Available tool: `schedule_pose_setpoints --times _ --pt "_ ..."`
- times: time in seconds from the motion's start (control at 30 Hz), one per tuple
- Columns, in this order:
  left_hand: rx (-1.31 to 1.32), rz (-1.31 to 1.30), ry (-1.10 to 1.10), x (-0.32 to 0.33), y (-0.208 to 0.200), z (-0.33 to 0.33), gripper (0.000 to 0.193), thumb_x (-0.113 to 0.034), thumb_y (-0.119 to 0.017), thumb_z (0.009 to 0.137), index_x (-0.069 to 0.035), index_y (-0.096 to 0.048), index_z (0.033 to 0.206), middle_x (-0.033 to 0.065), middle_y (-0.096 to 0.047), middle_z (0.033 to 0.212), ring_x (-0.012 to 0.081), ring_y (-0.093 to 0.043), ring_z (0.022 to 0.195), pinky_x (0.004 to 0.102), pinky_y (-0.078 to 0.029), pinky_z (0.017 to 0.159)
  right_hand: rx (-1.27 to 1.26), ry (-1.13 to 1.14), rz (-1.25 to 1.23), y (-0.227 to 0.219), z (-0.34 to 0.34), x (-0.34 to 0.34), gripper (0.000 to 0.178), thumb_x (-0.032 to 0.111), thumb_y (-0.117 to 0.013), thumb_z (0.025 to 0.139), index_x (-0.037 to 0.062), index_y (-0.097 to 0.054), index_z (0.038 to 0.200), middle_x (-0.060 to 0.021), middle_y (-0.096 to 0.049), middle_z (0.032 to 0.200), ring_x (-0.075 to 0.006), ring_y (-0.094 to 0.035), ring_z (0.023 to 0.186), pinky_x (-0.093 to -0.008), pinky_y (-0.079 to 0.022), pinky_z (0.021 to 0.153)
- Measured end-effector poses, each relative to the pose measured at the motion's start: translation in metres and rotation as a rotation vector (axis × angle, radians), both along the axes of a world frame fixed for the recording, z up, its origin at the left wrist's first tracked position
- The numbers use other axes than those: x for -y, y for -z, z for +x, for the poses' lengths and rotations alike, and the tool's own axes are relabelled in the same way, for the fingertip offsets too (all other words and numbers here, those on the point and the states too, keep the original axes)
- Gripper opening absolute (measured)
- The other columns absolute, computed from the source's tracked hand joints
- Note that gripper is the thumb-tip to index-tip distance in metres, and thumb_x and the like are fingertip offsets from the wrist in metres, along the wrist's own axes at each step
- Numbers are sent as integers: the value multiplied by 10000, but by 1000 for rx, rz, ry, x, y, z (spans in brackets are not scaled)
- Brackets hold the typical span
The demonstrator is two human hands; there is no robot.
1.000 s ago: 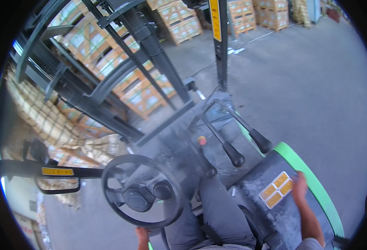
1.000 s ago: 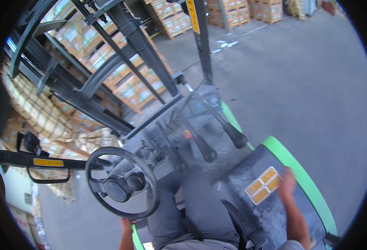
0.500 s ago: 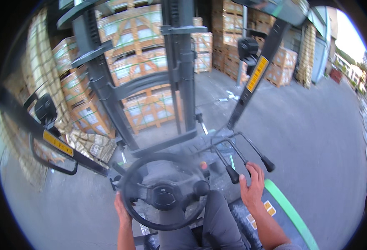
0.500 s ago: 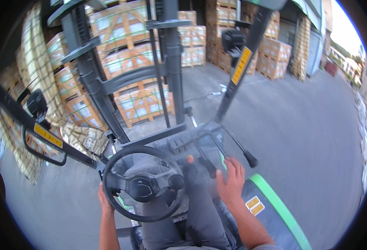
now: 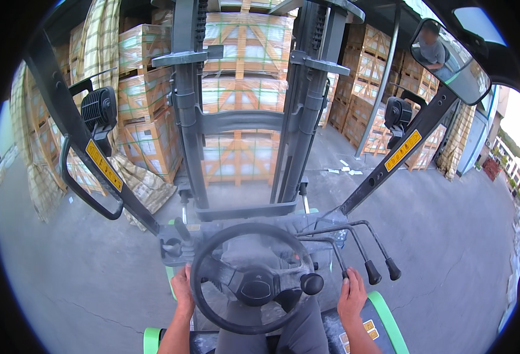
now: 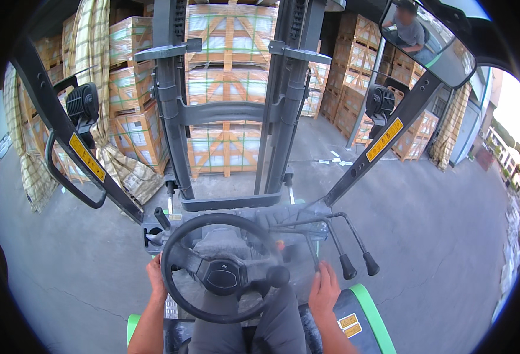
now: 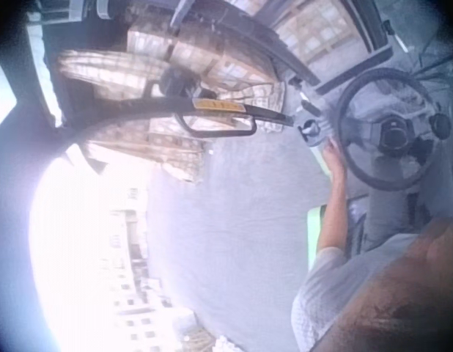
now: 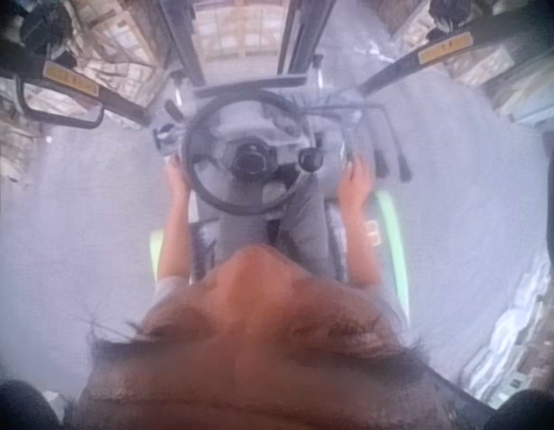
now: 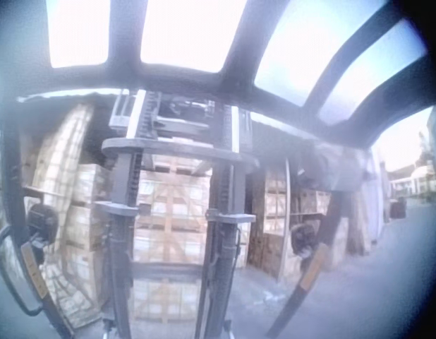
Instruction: The person operates a forklift in a warehouse, steering and using the controls to maneuver the vehicle. The person positions the forks under a pallet of stacked boxes and lifts it slightly.
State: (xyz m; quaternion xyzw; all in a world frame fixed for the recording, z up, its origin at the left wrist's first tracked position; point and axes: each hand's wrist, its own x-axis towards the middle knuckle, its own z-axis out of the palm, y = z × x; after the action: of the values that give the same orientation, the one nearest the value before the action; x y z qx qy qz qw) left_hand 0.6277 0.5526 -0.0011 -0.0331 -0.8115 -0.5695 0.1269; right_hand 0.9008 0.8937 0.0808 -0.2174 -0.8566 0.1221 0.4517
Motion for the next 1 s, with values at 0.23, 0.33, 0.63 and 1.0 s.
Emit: schedule_pose_setpoints --times 0.23,0.33,0.63,1.0 --pt "-25 -55 -48 -2 -4 2 466 -289 -553 1040 83 -595 763 229 -489 581 181 -359 570 434 -398 537 -27 9 0 9 3 4 267 28 -584 962 -28 -646 1215 -225 -668 1222 -425 -652 1095 -469 -540 916" --pt "-9 1 -29 -4 -6 4 467 -288 -553 1036 81 -591 753 252 -500 596 207 -358 556 445 -395 539 -39 12 -8 9 3 5 259 32 -584 964 -30 -653 1206 -223 -672 1214 -421 -657 1090 -469 -545 911" --pt "-35 -58 -35 -4 -15 6 482 -303 -537 1038 86 -611 763 239 -519 592 206 -400 545 448 -412 556 -38 21 12 10 3 5 256 34 -595 960 -27 -658 1201 -223 -674 1212 -417 -661 1084 -472 -549 905" --pt "-3 -57 -38 -5 -19 7 481 -313 -529 1045 88 -617 796 227 -494 595 193 -392 571 442 -411 561 -46 2 3 7 2 7 267 20 -590 952 -28 -653 1207 -225 -671 1217 -426 -657 1089 -474 -544 912"
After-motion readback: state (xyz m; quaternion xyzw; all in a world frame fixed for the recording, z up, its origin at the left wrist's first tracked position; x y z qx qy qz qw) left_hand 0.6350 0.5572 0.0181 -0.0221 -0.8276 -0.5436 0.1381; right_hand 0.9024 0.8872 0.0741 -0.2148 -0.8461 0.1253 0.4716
